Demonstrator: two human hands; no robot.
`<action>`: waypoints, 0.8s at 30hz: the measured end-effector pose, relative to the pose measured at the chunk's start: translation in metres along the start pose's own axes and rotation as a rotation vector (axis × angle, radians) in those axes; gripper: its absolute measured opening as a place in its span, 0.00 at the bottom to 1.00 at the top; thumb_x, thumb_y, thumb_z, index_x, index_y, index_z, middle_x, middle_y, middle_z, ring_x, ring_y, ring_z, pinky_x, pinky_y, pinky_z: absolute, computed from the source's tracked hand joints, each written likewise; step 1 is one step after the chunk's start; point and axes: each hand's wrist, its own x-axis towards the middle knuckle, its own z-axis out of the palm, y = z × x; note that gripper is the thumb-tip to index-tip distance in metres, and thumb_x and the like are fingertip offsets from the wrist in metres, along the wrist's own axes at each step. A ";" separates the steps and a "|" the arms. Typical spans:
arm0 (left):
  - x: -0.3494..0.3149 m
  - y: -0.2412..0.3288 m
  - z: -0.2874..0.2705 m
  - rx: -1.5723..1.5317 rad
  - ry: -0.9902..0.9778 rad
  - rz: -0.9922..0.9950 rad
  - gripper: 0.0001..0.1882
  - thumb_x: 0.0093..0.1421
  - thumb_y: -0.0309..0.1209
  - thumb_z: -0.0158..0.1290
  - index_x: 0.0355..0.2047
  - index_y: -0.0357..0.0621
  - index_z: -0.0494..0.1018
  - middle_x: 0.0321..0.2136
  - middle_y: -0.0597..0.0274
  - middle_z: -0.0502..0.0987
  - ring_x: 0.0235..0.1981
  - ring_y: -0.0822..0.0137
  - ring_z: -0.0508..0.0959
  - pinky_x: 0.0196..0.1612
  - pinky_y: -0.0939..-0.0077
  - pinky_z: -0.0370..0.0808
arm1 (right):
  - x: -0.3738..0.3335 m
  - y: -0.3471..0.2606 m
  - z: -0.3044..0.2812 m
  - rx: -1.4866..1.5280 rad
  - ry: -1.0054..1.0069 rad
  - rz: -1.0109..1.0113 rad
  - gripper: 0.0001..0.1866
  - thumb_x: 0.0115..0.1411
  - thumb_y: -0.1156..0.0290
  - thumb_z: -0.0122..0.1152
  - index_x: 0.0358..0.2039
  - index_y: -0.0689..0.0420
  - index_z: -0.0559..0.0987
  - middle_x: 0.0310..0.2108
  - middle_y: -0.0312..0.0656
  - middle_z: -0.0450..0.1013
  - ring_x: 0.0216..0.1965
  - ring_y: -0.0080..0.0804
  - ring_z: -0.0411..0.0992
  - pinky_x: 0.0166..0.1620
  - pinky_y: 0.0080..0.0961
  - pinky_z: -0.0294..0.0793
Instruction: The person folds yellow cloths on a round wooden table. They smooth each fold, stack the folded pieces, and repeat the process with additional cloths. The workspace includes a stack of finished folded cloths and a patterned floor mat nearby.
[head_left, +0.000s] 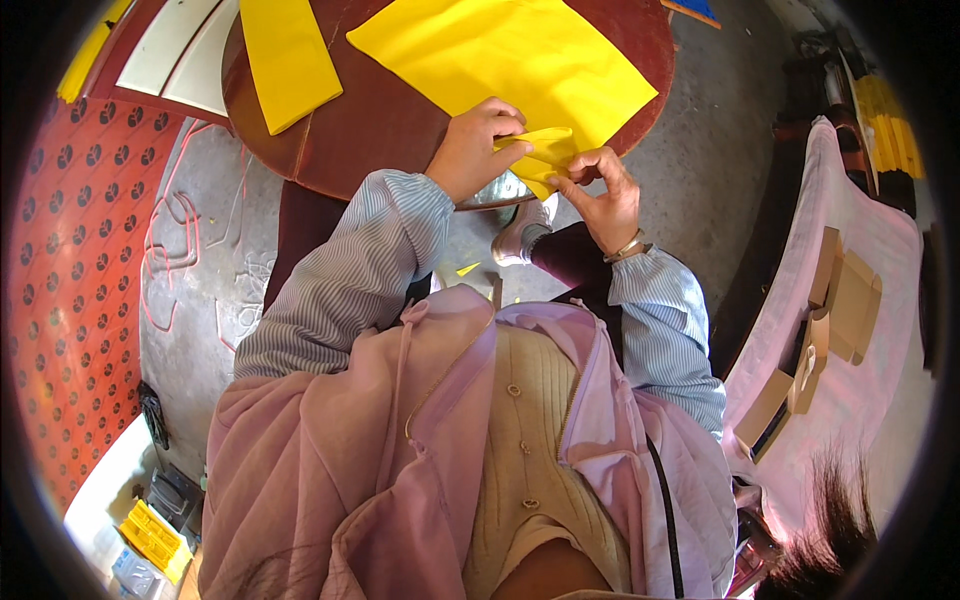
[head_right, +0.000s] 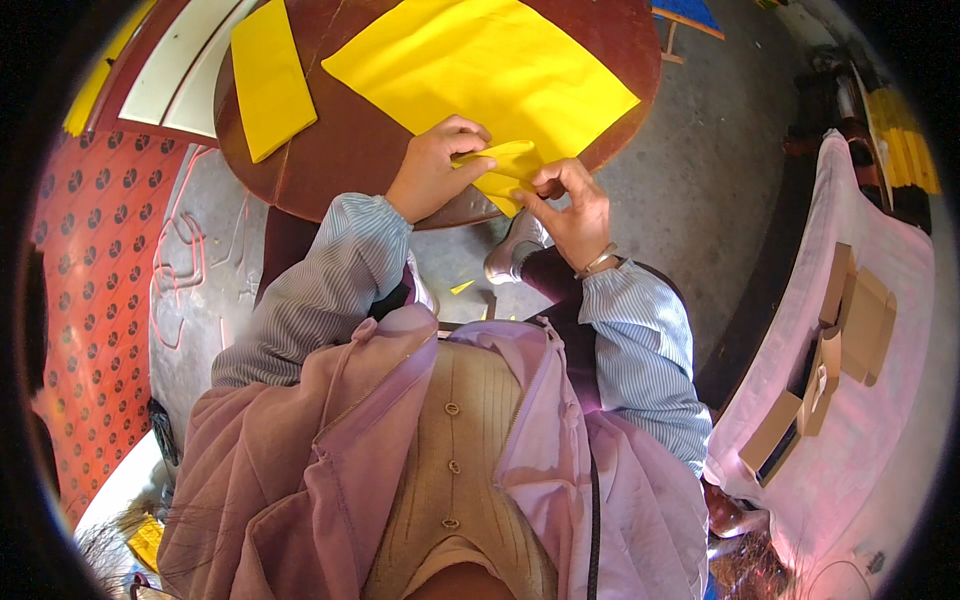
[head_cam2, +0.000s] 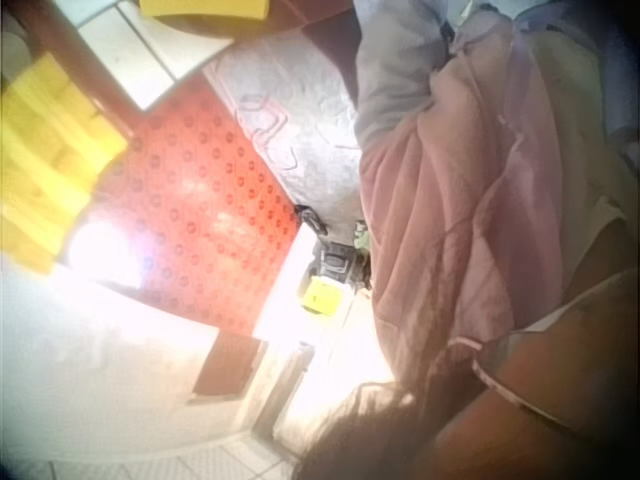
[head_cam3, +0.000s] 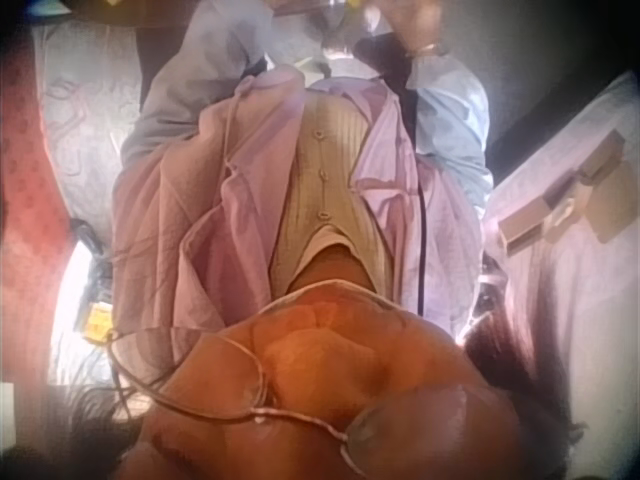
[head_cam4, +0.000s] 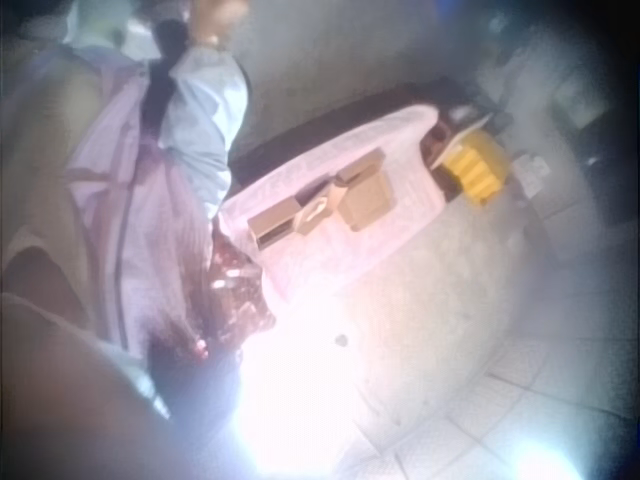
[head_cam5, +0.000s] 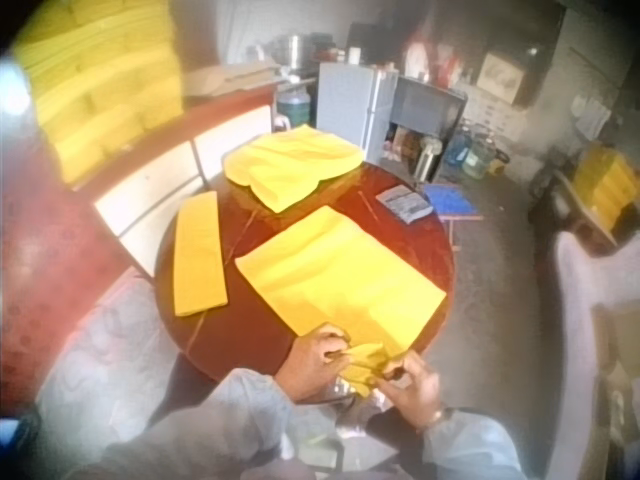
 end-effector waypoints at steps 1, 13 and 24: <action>0.000 -0.001 0.000 0.002 0.009 -0.004 0.11 0.59 0.32 0.67 0.38 0.39 0.84 0.44 0.56 0.83 0.41 0.56 0.84 0.47 0.68 0.81 | 0.000 0.000 -0.001 -0.028 -0.008 -0.014 0.10 0.56 0.77 0.79 0.37 0.61 0.86 0.32 0.37 0.79 0.35 0.25 0.78 0.39 0.23 0.78; 0.004 -0.007 -0.012 -0.055 -0.130 -0.008 0.12 0.63 0.31 0.63 0.43 0.38 0.85 0.50 0.57 0.82 0.49 0.57 0.83 0.52 0.68 0.80 | 0.000 0.008 -0.004 0.100 -0.045 0.080 0.07 0.58 0.76 0.79 0.36 0.62 0.88 0.33 0.37 0.81 0.33 0.23 0.77 0.39 0.21 0.77; 0.000 0.000 -0.005 -0.021 -0.066 0.010 0.11 0.60 0.32 0.66 0.41 0.39 0.85 0.48 0.58 0.82 0.46 0.58 0.84 0.49 0.68 0.81 | 0.002 0.006 0.002 0.066 0.008 0.044 0.09 0.56 0.75 0.80 0.34 0.61 0.85 0.31 0.35 0.78 0.33 0.22 0.76 0.38 0.22 0.76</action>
